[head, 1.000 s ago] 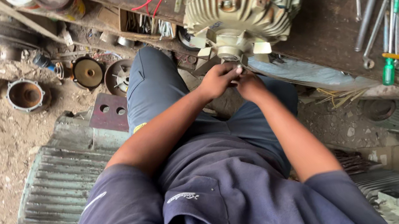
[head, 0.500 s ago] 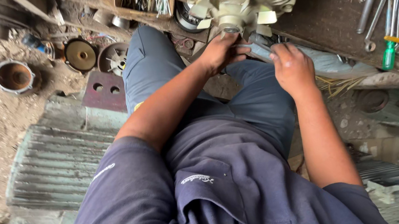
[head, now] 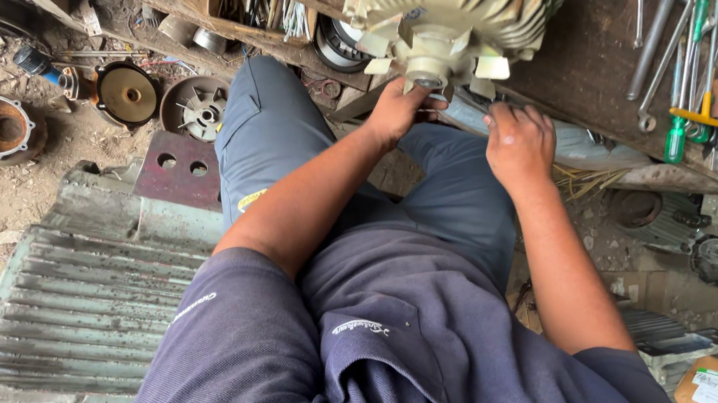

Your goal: The person sits on the floor at a low workbench and uses a spanner to loosen and tighten bolts on an electric motor, turning the motor to reach different sides and working on the fan-end assembly by hand.

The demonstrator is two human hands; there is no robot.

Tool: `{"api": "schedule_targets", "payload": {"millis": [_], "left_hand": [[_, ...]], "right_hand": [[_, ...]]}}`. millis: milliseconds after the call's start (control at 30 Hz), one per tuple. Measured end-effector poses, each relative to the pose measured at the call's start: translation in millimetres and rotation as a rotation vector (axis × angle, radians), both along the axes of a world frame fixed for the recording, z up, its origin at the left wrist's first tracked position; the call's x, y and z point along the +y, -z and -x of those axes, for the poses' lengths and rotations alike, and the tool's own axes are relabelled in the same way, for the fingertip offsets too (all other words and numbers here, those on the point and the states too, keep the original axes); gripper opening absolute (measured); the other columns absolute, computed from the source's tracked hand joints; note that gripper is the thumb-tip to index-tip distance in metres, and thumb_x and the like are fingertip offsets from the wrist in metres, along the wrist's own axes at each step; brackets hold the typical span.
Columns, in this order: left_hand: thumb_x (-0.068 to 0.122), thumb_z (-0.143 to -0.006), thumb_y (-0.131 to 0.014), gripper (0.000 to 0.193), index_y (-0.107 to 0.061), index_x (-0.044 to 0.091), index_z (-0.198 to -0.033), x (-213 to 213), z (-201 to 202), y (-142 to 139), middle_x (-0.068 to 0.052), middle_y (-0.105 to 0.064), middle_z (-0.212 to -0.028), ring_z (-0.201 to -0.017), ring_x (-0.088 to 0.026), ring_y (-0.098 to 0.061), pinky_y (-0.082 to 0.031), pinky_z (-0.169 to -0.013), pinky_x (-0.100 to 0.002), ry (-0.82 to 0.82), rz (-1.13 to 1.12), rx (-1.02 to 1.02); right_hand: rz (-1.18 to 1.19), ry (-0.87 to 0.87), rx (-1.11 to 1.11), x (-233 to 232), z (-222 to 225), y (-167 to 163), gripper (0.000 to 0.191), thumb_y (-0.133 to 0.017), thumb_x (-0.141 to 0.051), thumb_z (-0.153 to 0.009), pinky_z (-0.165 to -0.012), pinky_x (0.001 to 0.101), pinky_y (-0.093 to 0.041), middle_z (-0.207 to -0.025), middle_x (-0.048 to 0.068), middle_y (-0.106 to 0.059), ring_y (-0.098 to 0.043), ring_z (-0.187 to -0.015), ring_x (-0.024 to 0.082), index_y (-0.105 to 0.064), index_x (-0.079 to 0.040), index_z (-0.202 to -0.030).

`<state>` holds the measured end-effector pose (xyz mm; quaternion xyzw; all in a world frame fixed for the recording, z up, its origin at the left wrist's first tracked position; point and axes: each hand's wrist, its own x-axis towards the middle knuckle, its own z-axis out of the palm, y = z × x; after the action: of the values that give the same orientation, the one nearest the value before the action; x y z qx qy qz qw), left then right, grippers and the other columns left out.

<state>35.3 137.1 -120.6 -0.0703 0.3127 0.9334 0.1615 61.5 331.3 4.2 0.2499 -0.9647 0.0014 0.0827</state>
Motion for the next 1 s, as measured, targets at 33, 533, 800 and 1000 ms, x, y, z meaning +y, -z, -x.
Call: {"api": "schedule_targets", "payload": {"millis": [33,533,800,1000], "left_hand": [[0.022,-0.103,-0.058,0.027,-0.063,0.0,-0.12,1,0,2,-0.012,-0.071,-0.111,-0.093,-0.022,-0.074,-0.058,-0.073,-0.034,-0.016,-0.008,-0.004],[0.006,-0.098,-0.051,0.026,-0.067,-0.002,-0.116,-6,2,-1,-0.011,-0.076,-0.103,-0.089,-0.02,-0.077,-0.06,-0.079,-0.033,-0.034,0.135,0.091],[0.026,-0.109,-0.055,0.028,-0.069,0.003,-0.104,-23,-27,-27,-0.006,-0.069,-0.083,-0.067,-0.016,-0.059,-0.046,-0.06,-0.032,0.126,0.237,0.076],[0.026,-0.095,-0.073,0.022,-0.071,0.004,-0.1,-89,-95,-114,-0.006,-0.07,-0.082,-0.069,-0.017,-0.071,-0.056,-0.066,-0.036,0.045,0.849,0.51]], "right_hand": [[0.021,-0.012,0.003,2,0,3,0.009,-0.069,-0.014,-0.097,-0.082,0.052,-0.049,-0.095,0.013,-0.073,-0.068,-0.093,0.037,-0.066,-0.008,-0.102],[0.333,-0.005,-0.104,9,14,58,0.012,-0.065,-0.012,-0.102,-0.077,0.0567,-0.05,-0.097,0.023,-0.068,-0.064,-0.091,0.047,-0.063,-0.004,-0.111],[0.234,0.019,-0.176,5,-16,14,0.015,-0.067,-0.018,-0.1,-0.077,0.0545,-0.052,-0.103,0.021,-0.07,-0.065,-0.094,0.047,-0.067,-0.007,-0.11],[0.102,-0.058,-0.329,-17,-55,-144,0.024,-0.071,-0.027,-0.091,-0.075,0.0506,-0.057,-0.099,0.018,-0.074,-0.07,-0.089,0.041,-0.071,-0.012,-0.11]]}}
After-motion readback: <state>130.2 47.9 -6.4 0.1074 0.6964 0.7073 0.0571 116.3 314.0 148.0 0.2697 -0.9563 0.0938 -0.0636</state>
